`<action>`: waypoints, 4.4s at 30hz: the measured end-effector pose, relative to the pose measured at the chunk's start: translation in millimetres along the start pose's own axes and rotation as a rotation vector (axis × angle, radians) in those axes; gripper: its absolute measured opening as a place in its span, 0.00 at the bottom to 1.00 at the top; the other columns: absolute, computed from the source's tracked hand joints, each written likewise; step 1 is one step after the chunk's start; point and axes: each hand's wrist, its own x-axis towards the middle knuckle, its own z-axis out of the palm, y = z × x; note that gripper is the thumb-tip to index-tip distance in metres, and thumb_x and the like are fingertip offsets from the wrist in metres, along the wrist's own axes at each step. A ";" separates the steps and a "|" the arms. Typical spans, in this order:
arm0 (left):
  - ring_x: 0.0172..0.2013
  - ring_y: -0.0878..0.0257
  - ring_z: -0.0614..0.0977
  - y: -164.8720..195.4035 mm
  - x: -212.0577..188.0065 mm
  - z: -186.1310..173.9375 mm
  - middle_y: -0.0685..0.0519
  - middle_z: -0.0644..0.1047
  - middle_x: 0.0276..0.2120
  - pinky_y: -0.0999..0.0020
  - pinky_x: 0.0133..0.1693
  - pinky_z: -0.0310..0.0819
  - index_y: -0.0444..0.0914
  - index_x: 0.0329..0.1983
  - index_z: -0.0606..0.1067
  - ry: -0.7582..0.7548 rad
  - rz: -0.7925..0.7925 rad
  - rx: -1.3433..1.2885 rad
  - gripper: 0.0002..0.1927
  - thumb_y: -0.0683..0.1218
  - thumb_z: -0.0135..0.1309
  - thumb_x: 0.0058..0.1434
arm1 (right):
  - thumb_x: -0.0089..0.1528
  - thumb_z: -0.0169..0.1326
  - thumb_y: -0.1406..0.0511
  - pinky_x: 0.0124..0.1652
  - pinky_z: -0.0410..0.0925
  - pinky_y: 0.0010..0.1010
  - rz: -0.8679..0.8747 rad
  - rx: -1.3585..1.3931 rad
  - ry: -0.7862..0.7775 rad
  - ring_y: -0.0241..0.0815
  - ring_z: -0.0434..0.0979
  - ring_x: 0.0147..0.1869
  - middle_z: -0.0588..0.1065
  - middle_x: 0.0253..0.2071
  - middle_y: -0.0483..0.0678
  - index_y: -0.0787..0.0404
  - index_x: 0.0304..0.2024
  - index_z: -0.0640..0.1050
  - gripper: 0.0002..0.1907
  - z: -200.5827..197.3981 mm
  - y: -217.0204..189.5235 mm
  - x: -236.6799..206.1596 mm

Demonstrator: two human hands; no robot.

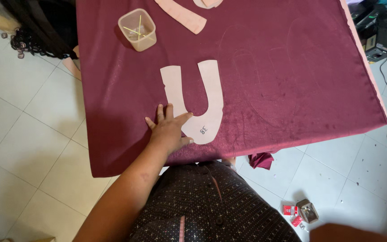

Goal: The person places a U-shaped paper pattern onto a maroon fabric sheet and secures it with multiple pins. They adjust the pattern position and continue pinning along the edges to hold the pattern in place.

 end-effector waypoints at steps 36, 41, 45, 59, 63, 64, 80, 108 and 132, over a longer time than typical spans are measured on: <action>0.76 0.50 0.35 -18.9 -4.8 28.1 0.47 0.43 0.76 0.30 0.67 0.17 0.58 0.73 0.60 0.161 0.091 -0.089 0.46 0.67 0.64 0.51 | 0.62 0.58 0.50 0.52 0.73 0.37 1.500 -1.024 0.207 0.42 0.75 0.53 0.71 0.50 0.46 0.43 0.67 0.71 0.31 -80.6 204.8 -116.0; 0.75 0.48 0.38 -11.5 -9.0 24.8 0.45 0.45 0.75 0.26 0.65 0.18 0.52 0.73 0.59 0.122 0.087 -0.021 0.42 0.63 0.59 0.57 | 0.61 0.58 0.52 0.50 0.73 0.37 1.463 -0.969 0.254 0.43 0.73 0.52 0.70 0.51 0.47 0.45 0.66 0.71 0.30 -81.9 205.4 -116.1; 0.68 0.51 0.62 0.9 -10.2 38.9 0.45 0.64 0.67 0.42 0.67 0.51 0.36 0.66 0.65 0.194 0.236 0.065 0.29 0.50 0.52 0.64 | 0.68 0.53 0.54 0.45 0.77 0.39 1.408 -1.008 0.289 0.45 0.74 0.47 0.68 0.51 0.50 0.53 0.59 0.78 0.20 -80.8 210.6 -98.5; 0.31 0.57 0.84 -9.1 5.2 111.9 0.46 0.80 0.32 0.63 0.31 0.82 0.30 0.39 0.76 0.414 0.522 0.248 0.08 0.39 0.50 0.60 | 0.67 0.50 0.60 0.49 0.75 0.38 1.472 -0.833 -0.508 0.44 0.83 0.46 0.81 0.43 0.51 0.59 0.50 0.78 0.14 -24.8 238.5 6.8; 0.32 0.57 0.84 -11.2 5.9 113.1 0.47 0.80 0.32 0.63 0.32 0.82 0.32 0.37 0.77 0.445 0.526 0.198 0.07 0.40 0.51 0.59 | 0.66 0.52 0.62 0.48 0.75 0.37 1.353 -0.860 -0.554 0.44 0.83 0.43 0.81 0.41 0.50 0.60 0.48 0.80 0.12 -24.2 244.4 -1.3; 0.33 0.57 0.84 -11.5 5.7 111.7 0.47 0.80 0.32 0.63 0.33 0.82 0.32 0.37 0.77 0.463 0.535 0.199 0.08 0.40 0.51 0.58 | 0.66 0.53 0.62 0.48 0.75 0.36 1.305 -0.895 -0.586 0.44 0.83 0.42 0.81 0.40 0.50 0.60 0.47 0.80 0.11 -25.5 247.4 -3.9; 0.34 0.57 0.82 -16.0 -4.5 83.8 0.41 0.77 0.41 0.64 0.34 0.82 0.30 0.37 0.79 0.354 0.486 0.130 0.09 0.41 0.51 0.65 | 0.72 0.48 0.58 0.49 0.77 0.31 1.231 -0.871 -0.455 0.37 0.85 0.43 0.81 0.45 0.42 0.53 0.44 0.81 0.12 -34.5 268.0 -5.2; 0.66 0.39 0.63 5.3 -4.3 70.3 0.29 0.65 0.64 0.51 0.69 0.51 0.17 0.56 0.69 0.272 0.514 0.345 0.23 0.42 0.49 0.65 | 0.69 0.46 0.55 0.48 0.74 0.38 1.175 -0.849 -0.332 0.46 0.80 0.46 0.79 0.43 0.53 0.63 0.49 0.78 0.18 -36.5 249.0 -14.8; 0.61 0.39 0.72 -13.2 42.2 87.6 0.32 0.66 0.63 0.60 0.58 0.71 0.22 0.61 0.67 0.547 0.299 -0.144 0.26 0.36 0.47 0.59 | 0.66 0.53 0.66 0.46 0.75 0.38 0.992 -0.957 -0.253 0.48 0.83 0.46 0.81 0.44 0.53 0.63 0.46 0.80 0.10 -51.9 305.1 20.6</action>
